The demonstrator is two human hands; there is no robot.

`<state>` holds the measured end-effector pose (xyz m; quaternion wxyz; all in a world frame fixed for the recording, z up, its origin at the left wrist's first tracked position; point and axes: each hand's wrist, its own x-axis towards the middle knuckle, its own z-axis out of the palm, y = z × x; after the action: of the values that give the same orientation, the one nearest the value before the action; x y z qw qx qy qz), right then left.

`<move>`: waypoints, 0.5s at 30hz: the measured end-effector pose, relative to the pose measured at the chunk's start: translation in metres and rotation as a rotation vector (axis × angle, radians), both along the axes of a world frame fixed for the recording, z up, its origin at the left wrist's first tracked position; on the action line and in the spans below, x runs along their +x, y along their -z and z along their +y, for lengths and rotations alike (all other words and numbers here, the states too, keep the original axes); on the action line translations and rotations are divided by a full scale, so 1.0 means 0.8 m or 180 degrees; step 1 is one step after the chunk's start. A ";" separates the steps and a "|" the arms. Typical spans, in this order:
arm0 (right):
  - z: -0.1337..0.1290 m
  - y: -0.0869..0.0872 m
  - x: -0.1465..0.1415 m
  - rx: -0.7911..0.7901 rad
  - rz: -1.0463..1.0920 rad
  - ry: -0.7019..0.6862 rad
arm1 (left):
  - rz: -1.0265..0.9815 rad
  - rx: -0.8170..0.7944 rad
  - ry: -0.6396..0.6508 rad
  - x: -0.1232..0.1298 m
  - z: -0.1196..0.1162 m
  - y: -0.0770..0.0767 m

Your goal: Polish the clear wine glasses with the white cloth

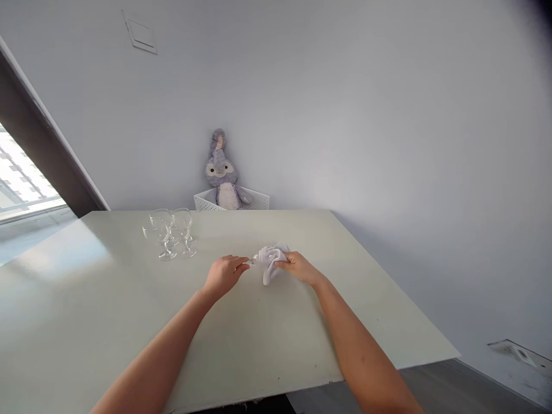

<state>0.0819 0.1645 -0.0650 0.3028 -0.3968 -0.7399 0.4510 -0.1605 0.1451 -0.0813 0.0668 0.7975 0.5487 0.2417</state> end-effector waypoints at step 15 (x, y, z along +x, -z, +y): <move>-0.035 -0.003 -0.049 0.2351 -0.1054 0.0420 | 0.0261 0.0559 0.0443 0.011 -0.007 0.008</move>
<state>0.0426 0.1365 -0.0624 0.3300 -0.3753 -0.8637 0.0647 -0.1513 0.1397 -0.0874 -0.0091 0.8457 0.4710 0.2508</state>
